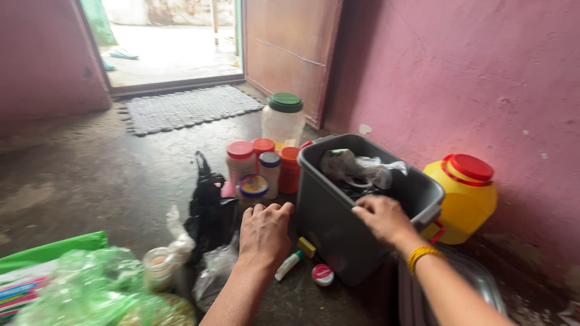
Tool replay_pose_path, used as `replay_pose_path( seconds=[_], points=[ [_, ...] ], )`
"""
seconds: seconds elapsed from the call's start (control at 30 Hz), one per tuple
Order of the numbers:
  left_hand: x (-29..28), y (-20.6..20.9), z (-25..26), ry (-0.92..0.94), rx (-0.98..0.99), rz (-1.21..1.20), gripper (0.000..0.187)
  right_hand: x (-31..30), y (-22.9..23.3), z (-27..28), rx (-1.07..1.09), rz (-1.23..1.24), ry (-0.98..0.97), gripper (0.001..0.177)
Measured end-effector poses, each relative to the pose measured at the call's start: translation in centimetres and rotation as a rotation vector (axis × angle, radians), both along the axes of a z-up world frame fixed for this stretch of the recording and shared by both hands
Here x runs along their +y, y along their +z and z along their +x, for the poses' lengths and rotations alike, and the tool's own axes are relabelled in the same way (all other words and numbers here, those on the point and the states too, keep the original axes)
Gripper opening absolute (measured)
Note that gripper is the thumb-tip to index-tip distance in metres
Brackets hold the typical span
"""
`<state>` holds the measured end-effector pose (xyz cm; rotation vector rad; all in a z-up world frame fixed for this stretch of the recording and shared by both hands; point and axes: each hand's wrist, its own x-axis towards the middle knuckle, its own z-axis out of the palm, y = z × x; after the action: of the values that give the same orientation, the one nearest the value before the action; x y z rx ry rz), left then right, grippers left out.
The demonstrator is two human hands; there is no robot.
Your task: The person sorts groceries from a green reusable bag onto the floor, then transfers various items into a grey bin. They handle packaged food, plastic bags, and small containers, placing them into the bin one by one.
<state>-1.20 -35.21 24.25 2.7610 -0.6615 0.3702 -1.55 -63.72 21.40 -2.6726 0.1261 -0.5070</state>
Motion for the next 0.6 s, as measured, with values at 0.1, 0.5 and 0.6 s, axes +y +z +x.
replay_pose_path(
  seconds=[0.1,0.5,0.6],
  points=[
    [-3.0,-1.2,0.6,-0.119,0.034,-0.122,0.054,0.8,-0.1,-0.8,0.199,0.046,-0.230,0.037],
    [-11.4,-3.0,1.4,-0.510,-0.071,-0.257,0.073,-8.3,-3.0,4.2,0.524,0.614,0.345,0.034],
    [-11.2,-2.4,1.5,-0.515,-0.046,-0.177,0.065,-8.2,-2.0,4.2,0.598,0.704,0.225,0.025]
  ],
)
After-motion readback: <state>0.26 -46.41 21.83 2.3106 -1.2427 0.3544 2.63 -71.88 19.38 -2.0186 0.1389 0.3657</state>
